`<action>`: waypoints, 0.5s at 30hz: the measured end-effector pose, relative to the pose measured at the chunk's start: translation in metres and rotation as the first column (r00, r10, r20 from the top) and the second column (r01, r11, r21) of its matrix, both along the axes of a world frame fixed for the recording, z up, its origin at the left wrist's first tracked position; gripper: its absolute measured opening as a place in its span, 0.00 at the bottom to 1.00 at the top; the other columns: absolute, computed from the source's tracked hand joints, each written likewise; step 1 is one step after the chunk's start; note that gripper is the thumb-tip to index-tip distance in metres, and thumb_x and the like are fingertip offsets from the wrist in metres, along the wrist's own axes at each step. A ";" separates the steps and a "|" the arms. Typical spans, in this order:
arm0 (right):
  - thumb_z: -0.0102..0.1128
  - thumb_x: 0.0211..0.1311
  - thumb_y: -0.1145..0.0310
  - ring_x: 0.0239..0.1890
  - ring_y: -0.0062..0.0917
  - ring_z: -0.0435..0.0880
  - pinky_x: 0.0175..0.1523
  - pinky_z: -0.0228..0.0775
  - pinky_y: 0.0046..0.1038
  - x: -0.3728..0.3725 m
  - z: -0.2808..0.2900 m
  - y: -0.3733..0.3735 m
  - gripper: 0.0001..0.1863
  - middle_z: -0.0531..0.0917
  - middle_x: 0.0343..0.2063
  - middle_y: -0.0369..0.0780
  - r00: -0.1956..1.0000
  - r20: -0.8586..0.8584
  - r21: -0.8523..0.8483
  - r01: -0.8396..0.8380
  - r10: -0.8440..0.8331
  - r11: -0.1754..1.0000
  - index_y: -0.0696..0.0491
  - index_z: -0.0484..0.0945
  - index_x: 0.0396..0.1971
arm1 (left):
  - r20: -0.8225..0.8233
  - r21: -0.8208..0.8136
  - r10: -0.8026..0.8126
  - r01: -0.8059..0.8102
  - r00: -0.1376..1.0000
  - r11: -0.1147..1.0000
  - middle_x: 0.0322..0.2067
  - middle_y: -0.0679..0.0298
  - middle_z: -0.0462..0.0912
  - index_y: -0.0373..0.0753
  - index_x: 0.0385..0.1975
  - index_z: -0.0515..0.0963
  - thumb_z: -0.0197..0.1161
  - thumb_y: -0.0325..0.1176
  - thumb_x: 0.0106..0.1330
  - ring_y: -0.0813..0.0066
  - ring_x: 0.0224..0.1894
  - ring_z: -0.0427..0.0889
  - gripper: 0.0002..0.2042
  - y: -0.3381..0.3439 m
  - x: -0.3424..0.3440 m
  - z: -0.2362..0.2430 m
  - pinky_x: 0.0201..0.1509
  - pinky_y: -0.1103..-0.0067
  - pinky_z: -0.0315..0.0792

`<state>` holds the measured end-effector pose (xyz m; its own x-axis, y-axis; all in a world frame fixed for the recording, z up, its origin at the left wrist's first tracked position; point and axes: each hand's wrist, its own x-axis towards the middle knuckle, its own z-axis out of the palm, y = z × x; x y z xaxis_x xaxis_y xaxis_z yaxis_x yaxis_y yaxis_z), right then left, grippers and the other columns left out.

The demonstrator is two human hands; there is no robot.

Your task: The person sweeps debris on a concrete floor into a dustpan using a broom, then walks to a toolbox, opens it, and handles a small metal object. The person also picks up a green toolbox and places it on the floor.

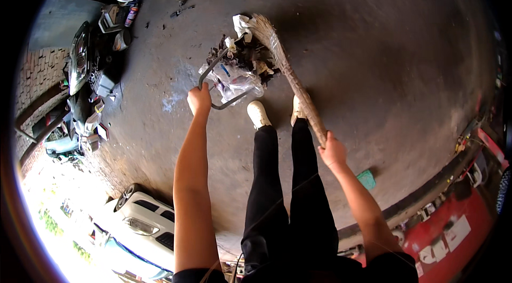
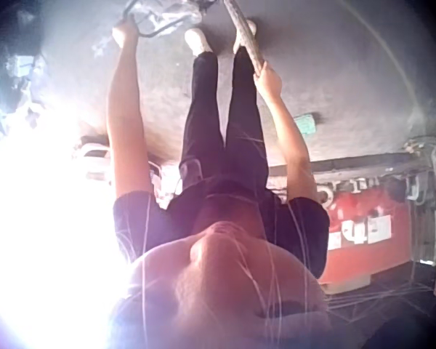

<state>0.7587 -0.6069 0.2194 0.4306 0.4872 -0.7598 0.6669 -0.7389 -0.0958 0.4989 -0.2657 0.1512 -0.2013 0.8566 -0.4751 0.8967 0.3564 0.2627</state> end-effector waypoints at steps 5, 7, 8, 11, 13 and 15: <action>0.63 0.49 0.69 0.29 0.42 0.81 0.33 0.75 0.39 0.073 -0.017 0.039 0.27 0.80 0.27 0.48 0.979 0.114 0.147 -0.185 0.169 0.972 0.56 0.66 0.50 | -0.019 0.012 0.088 -0.087 0.996 0.996 0.27 0.38 0.78 0.25 0.26 0.78 0.53 0.47 0.55 0.41 0.36 0.79 0.24 -0.017 -0.009 0.003 0.44 0.61 0.71; 0.56 0.52 0.73 0.28 0.40 0.82 0.31 0.75 0.37 0.097 -0.039 0.076 0.21 0.79 0.26 0.47 0.929 0.247 0.244 -0.337 0.278 0.909 0.55 0.66 0.48 | -0.042 0.029 0.128 -0.127 0.991 0.991 0.27 0.38 0.78 0.25 0.27 0.78 0.53 0.47 0.55 0.41 0.36 0.79 0.24 -0.018 -0.011 0.002 0.44 0.61 0.71; 0.51 0.56 0.75 0.29 0.40 0.82 0.30 0.75 0.37 0.107 -0.059 0.098 0.16 0.79 0.28 0.48 0.911 0.266 0.266 -0.383 0.314 0.885 0.55 0.66 0.46 | -0.050 0.027 0.122 -0.121 0.991 0.992 0.27 0.38 0.78 0.25 0.27 0.78 0.53 0.47 0.55 0.41 0.36 0.79 0.24 -0.016 -0.016 -0.003 0.44 0.61 0.71; 0.44 0.60 0.74 0.31 0.41 0.82 0.32 0.76 0.36 0.121 -0.095 0.172 0.13 0.77 0.31 0.47 0.855 0.362 0.186 -0.456 0.370 0.871 0.52 0.65 0.46 | -0.067 0.031 0.116 -0.114 0.991 0.993 0.27 0.38 0.78 0.24 0.27 0.78 0.52 0.47 0.55 0.42 0.36 0.79 0.24 -0.008 -0.020 -0.010 0.44 0.61 0.71; 0.43 0.61 0.73 0.31 0.42 0.82 0.33 0.76 0.37 0.133 -0.120 0.183 0.16 0.77 0.32 0.48 0.865 0.331 0.149 -0.444 0.378 0.884 0.51 0.64 0.50 | -0.074 0.015 0.128 -0.127 0.989 0.992 0.27 0.38 0.78 0.24 0.28 0.79 0.52 0.46 0.55 0.42 0.36 0.79 0.24 -0.007 -0.008 -0.004 0.43 0.61 0.71; 0.42 0.62 0.73 0.31 0.42 0.82 0.33 0.76 0.38 0.134 -0.137 0.173 0.17 0.78 0.32 0.49 0.889 0.287 0.121 -0.403 0.357 0.907 0.50 0.63 0.52 | -0.073 -0.005 0.121 -0.122 0.990 0.993 0.28 0.39 0.78 0.25 0.28 0.79 0.52 0.46 0.55 0.43 0.36 0.79 0.23 -0.008 -0.007 -0.005 0.43 0.61 0.72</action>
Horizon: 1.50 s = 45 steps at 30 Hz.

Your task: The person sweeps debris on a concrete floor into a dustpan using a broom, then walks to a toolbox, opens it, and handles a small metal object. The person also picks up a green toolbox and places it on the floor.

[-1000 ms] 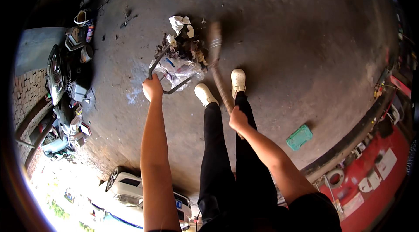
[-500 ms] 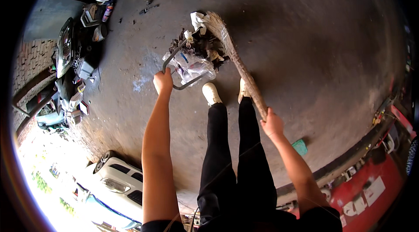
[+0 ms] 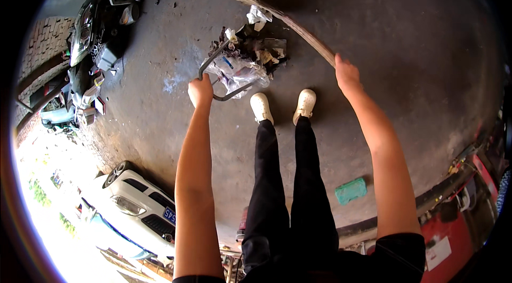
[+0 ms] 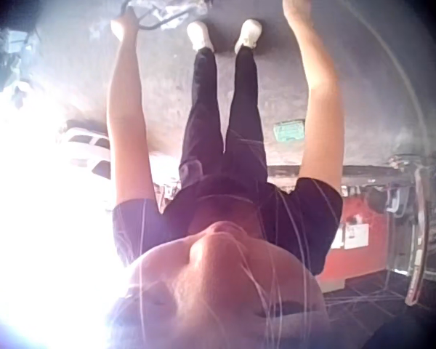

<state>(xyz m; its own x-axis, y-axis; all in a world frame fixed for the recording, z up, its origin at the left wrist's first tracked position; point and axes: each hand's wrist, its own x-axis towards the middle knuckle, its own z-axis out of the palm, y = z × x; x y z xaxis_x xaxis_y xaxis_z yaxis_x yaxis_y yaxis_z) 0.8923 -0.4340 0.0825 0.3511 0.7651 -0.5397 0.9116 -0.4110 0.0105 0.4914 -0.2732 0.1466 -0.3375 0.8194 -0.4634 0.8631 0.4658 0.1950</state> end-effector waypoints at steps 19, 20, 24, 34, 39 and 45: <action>0.33 0.66 0.65 0.37 0.48 0.79 0.41 0.72 0.44 -0.144 0.066 -0.153 0.20 0.78 0.37 0.54 0.855 -0.382 -0.459 0.155 -0.351 0.875 0.57 0.58 0.55 | 0.028 0.006 -0.032 0.032 0.999 0.999 0.25 0.37 0.78 0.23 0.25 0.78 0.51 0.46 0.55 0.41 0.34 0.80 0.24 0.003 -0.008 -0.010 0.41 0.60 0.71; 0.30 0.67 0.63 0.38 0.48 0.79 0.42 0.72 0.44 -0.146 0.058 -0.151 0.20 0.78 0.37 0.54 0.834 -0.375 -0.484 0.196 -0.404 0.853 0.57 0.58 0.55 | 0.022 0.018 -0.041 0.040 0.999 0.999 0.25 0.37 0.78 0.23 0.25 0.78 0.51 0.46 0.54 0.41 0.34 0.80 0.24 0.000 -0.004 -0.009 0.42 0.60 0.71; 0.27 0.68 0.59 0.40 0.48 0.78 0.42 0.71 0.45 -0.150 0.044 -0.159 0.21 0.79 0.36 0.54 0.846 -0.352 -0.451 0.221 -0.400 0.865 0.54 0.58 0.54 | 0.020 0.026 -0.068 0.068 0.997 0.997 0.25 0.38 0.78 0.23 0.25 0.78 0.51 0.46 0.54 0.41 0.35 0.79 0.24 -0.004 -0.003 -0.016 0.42 0.61 0.72; 0.60 0.44 0.73 0.41 0.46 0.77 0.42 0.71 0.43 -0.059 0.135 -0.222 0.36 0.79 0.39 0.48 0.863 -0.270 -0.184 0.390 -0.428 0.902 0.43 0.60 0.58 | 0.086 0.027 -0.216 0.215 0.972 0.976 0.25 0.37 0.77 0.25 0.24 0.77 0.53 0.48 0.54 0.40 0.35 0.78 0.25 0.028 -0.032 -0.005 0.41 0.60 0.70; 0.62 0.45 0.71 0.41 0.46 0.78 0.42 0.71 0.43 -0.020 0.107 -0.255 0.36 0.79 0.39 0.48 0.864 -0.131 -0.180 0.461 -0.486 0.869 0.45 0.59 0.58 | 0.063 0.039 -0.321 0.319 0.945 0.947 0.21 0.40 0.77 0.25 0.21 0.76 0.56 0.46 0.52 0.44 0.30 0.79 0.23 0.047 -0.036 -0.007 0.37 0.61 0.69; 0.55 0.52 0.72 0.43 0.46 0.79 0.46 0.71 0.42 -0.115 0.015 -0.224 0.26 0.79 0.39 0.50 0.798 -0.052 -0.313 0.558 -0.600 0.769 0.57 0.61 0.52 | 0.011 -0.002 -0.281 0.281 0.960 0.960 0.28 0.38 0.78 0.28 0.27 0.79 0.52 0.45 0.54 0.41 0.37 0.78 0.22 0.053 -0.023 -0.002 0.43 0.61 0.70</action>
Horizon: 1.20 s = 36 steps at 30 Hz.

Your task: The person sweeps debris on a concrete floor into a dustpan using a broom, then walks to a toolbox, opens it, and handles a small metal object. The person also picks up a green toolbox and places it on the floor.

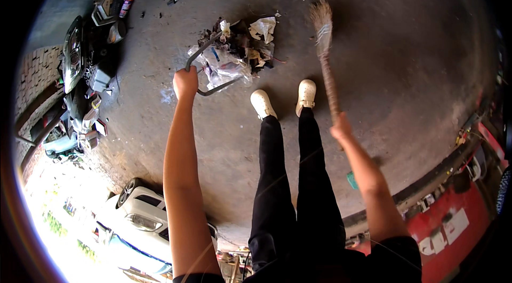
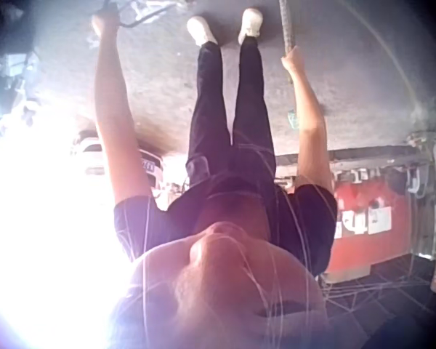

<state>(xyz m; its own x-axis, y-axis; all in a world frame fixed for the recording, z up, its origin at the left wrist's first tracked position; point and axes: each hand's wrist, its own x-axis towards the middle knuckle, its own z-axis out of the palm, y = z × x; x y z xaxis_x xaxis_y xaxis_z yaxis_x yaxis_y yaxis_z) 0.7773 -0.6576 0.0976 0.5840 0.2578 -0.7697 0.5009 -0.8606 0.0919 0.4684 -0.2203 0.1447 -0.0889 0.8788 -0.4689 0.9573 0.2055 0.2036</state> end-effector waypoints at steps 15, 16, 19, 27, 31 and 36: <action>0.45 0.60 0.74 0.34 0.43 0.82 0.36 0.76 0.39 -0.151 0.079 0.102 0.13 0.80 0.29 0.52 0.897 -0.413 0.060 -0.147 0.158 0.987 0.63 0.61 0.43 | 0.313 -0.152 0.172 -0.130 0.934 0.980 0.12 0.63 0.70 0.31 0.17 0.74 0.60 0.45 0.54 0.74 0.18 0.68 0.19 -0.004 -0.024 -0.001 0.24 0.73 0.63; 0.45 0.60 0.74 0.34 0.44 0.82 0.36 0.76 0.40 -0.144 0.081 0.104 0.11 0.81 0.29 0.52 0.905 -0.407 0.029 -0.123 0.124 0.992 0.61 0.61 0.42 | 0.339 -0.181 0.194 -0.139 0.921 0.974 0.12 0.65 0.69 0.32 0.16 0.74 0.60 0.44 0.54 0.75 0.18 0.68 0.18 -0.012 -0.030 -0.001 0.24 0.74 0.62; 0.45 0.60 0.74 0.34 0.45 0.82 0.38 0.76 0.40 -0.128 0.108 0.102 0.11 0.81 0.30 0.52 0.884 -0.429 0.070 -0.171 0.184 0.983 0.61 0.61 0.42 | 0.404 -0.215 0.256 -0.180 0.878 0.960 0.11 0.69 0.67 0.35 0.13 0.70 0.60 0.42 0.56 0.79 0.17 0.65 0.17 -0.042 -0.059 0.007 0.21 0.77 0.58; 0.46 0.59 0.75 0.33 0.45 0.82 0.37 0.76 0.40 -0.131 0.107 0.081 0.20 0.80 0.30 0.52 0.900 -0.391 0.101 -0.166 0.192 0.981 0.63 0.58 0.50 | 0.451 -0.184 0.417 -0.376 0.789 0.908 0.10 0.70 0.65 0.38 0.11 0.67 0.60 0.41 0.56 0.81 0.15 0.63 0.18 -0.080 -0.064 0.034 0.19 0.79 0.57; 0.49 0.59 0.73 0.29 0.41 0.82 0.33 0.76 0.37 -0.122 0.095 0.086 0.24 0.78 0.31 0.48 0.922 -0.258 0.194 -0.244 0.289 0.950 0.58 0.59 0.55 | 0.401 -0.123 0.478 -0.471 0.782 0.874 0.11 0.68 0.67 0.33 0.12 0.69 0.60 0.41 0.56 0.79 0.15 0.64 0.18 -0.092 -0.079 -0.005 0.19 0.77 0.58; 0.60 0.46 0.74 0.34 0.47 0.80 0.38 0.73 0.44 -0.074 0.114 0.055 0.35 0.77 0.35 0.51 0.946 -0.242 0.255 -0.153 0.216 0.955 0.53 0.57 0.57 | 0.182 -0.021 0.304 -0.305 0.935 0.952 0.15 0.48 0.75 0.22 0.19 0.75 0.56 0.46 0.56 0.60 0.21 0.76 0.24 -0.072 -0.082 -0.020 0.28 0.66 0.67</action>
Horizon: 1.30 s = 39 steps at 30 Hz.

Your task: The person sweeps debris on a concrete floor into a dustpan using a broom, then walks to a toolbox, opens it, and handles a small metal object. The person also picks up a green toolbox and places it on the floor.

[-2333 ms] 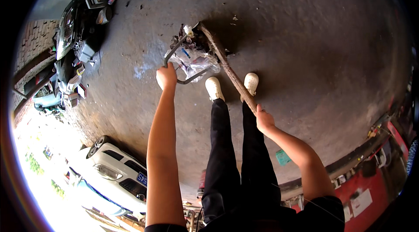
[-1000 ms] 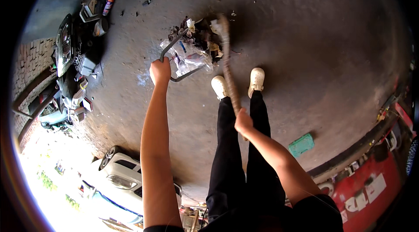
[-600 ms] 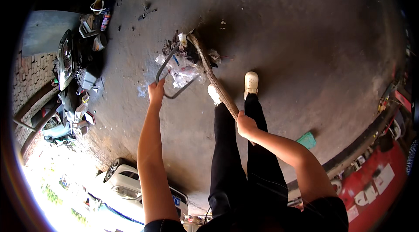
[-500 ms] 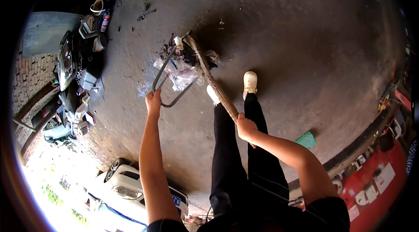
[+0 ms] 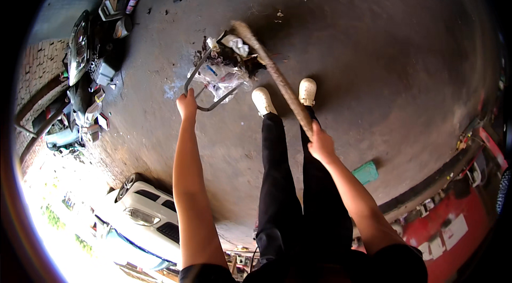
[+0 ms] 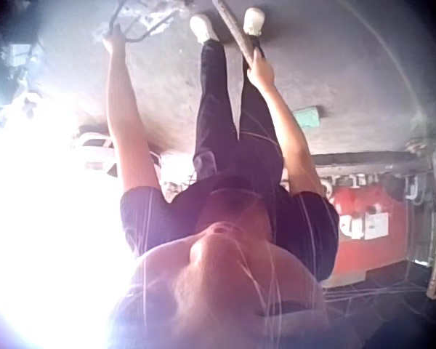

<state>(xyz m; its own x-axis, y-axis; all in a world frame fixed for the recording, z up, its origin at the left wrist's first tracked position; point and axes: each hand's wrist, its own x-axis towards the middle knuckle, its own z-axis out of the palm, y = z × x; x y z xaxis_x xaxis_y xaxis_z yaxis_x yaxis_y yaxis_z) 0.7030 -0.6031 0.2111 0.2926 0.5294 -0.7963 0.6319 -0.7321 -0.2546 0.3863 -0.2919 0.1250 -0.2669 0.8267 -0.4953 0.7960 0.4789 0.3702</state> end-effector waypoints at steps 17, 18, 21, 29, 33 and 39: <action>0.46 0.59 0.74 0.35 0.47 0.81 0.39 0.74 0.42 -0.114 -0.041 0.006 0.25 0.79 0.31 0.53 0.995 -0.072 -0.270 0.052 -0.074 0.961 0.63 0.55 0.56 | -0.204 0.002 -0.041 0.042 0.978 0.999 0.24 0.39 0.78 0.25 0.23 0.79 0.51 0.45 0.56 0.42 0.32 0.79 0.23 0.006 0.030 0.009 0.40 0.60 0.72; 0.45 0.60 0.74 0.35 0.47 0.81 0.39 0.75 0.41 -0.128 -0.034 0.017 0.25 0.79 0.32 0.53 0.997 -0.069 -0.250 0.013 -0.032 0.968 0.63 0.54 0.56 | -0.197 -0.001 -0.034 0.035 0.980 0.999 0.24 0.39 0.78 0.25 0.23 0.79 0.51 0.45 0.56 0.42 0.32 0.79 0.23 0.005 0.029 0.010 0.40 0.60 0.72; 0.44 0.61 0.74 0.34 0.44 0.81 0.37 0.75 0.39 -0.126 -0.018 0.049 0.24 0.79 0.33 0.52 0.995 -0.070 -0.276 -0.082 0.065 0.958 0.61 0.55 0.57 | -0.193 -0.011 -0.025 0.023 0.981 1.000 0.24 0.40 0.78 0.25 0.23 0.79 0.52 0.45 0.56 0.42 0.32 0.79 0.23 0.009 0.027 0.009 0.40 0.60 0.72; 0.44 0.62 0.69 0.28 0.41 0.82 0.32 0.75 0.39 -0.043 -0.022 0.045 0.23 0.79 0.28 0.47 0.941 0.130 -0.146 -0.295 0.313 0.944 0.57 0.58 0.57 | -0.202 -0.035 -0.014 0.007 0.979 0.999 0.26 0.40 0.79 0.26 0.23 0.79 0.52 0.48 0.58 0.43 0.34 0.80 0.24 0.010 0.034 0.009 0.41 0.61 0.73; 0.53 0.55 0.72 0.38 0.46 0.79 0.40 0.73 0.43 -0.014 0.027 0.068 0.28 0.78 0.36 0.50 0.970 0.040 -0.219 -0.226 0.240 0.949 0.52 0.60 0.58 | -0.214 -0.041 -0.026 0.018 0.976 0.999 0.28 0.40 0.79 0.26 0.26 0.80 0.53 0.48 0.57 0.44 0.34 0.80 0.24 0.011 0.025 0.010 0.41 0.61 0.74; 0.62 0.46 0.73 0.35 0.43 0.80 0.39 0.74 0.39 0.070 0.051 0.075 0.37 0.79 0.35 0.47 0.924 0.198 -0.080 -0.316 0.326 0.945 0.47 0.60 0.59 | -0.236 -0.052 -0.004 -0.009 0.972 0.999 0.29 0.42 0.80 0.27 0.27 0.80 0.54 0.47 0.56 0.45 0.36 0.80 0.23 0.017 0.021 0.016 0.43 0.61 0.73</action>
<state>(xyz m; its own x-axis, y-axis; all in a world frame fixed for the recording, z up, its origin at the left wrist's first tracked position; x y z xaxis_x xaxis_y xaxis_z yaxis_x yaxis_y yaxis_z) 0.7727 -0.5276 0.2624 0.2732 0.5866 -0.7624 0.8697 -0.4893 -0.0648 0.4068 -0.2753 0.1415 -0.3834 0.8006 -0.4605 0.8566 0.4947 0.1468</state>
